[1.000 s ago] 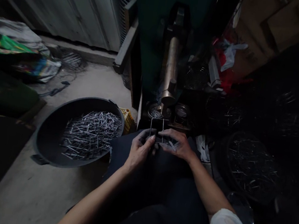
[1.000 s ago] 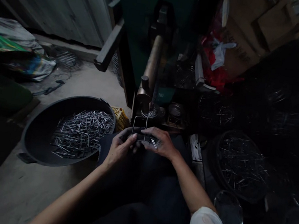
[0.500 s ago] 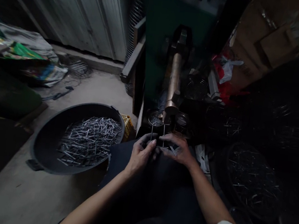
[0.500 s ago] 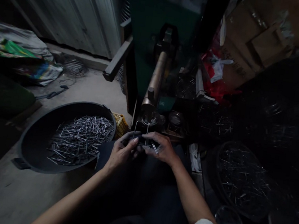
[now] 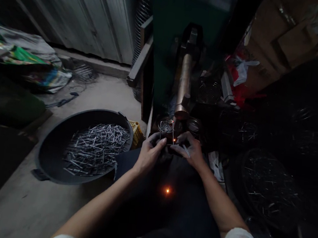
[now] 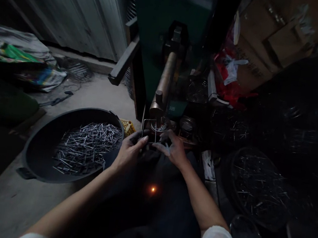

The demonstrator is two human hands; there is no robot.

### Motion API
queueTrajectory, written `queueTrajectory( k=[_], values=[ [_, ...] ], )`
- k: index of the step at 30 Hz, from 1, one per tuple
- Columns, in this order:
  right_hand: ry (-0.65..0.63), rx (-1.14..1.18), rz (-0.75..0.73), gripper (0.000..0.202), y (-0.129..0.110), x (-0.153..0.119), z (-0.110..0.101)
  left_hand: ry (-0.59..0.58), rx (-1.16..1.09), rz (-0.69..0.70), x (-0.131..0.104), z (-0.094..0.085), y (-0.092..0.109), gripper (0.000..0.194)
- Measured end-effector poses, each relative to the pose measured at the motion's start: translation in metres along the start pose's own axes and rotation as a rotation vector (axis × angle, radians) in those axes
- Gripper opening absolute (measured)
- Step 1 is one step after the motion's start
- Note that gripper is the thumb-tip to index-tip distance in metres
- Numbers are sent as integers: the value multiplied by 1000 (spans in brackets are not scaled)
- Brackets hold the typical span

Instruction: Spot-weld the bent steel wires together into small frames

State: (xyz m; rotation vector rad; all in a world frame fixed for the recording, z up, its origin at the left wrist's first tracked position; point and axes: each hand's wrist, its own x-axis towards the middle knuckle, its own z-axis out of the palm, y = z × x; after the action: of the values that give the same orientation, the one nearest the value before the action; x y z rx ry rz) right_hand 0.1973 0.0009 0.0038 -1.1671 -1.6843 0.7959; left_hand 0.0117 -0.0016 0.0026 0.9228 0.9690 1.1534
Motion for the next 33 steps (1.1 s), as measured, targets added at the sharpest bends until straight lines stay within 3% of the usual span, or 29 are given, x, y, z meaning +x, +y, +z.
queueTrajectory(
  k=[4,8,20,25,29,33],
  values=[
    [-27,134,113,29,10,18,-4,10,-36,5,31,4,4,54],
    [31,232,202,29,19,29,-5,26,-70,16,48,8,3,56],
    [86,216,167,24,17,36,-2,33,-108,-16,52,9,6,56],
    [102,219,172,27,20,40,2,50,-114,22,60,10,2,47],
    [83,249,243,28,22,28,-2,54,-104,38,60,11,2,46],
    [95,309,335,35,19,-19,-18,104,-97,42,46,3,4,53]
  ],
)
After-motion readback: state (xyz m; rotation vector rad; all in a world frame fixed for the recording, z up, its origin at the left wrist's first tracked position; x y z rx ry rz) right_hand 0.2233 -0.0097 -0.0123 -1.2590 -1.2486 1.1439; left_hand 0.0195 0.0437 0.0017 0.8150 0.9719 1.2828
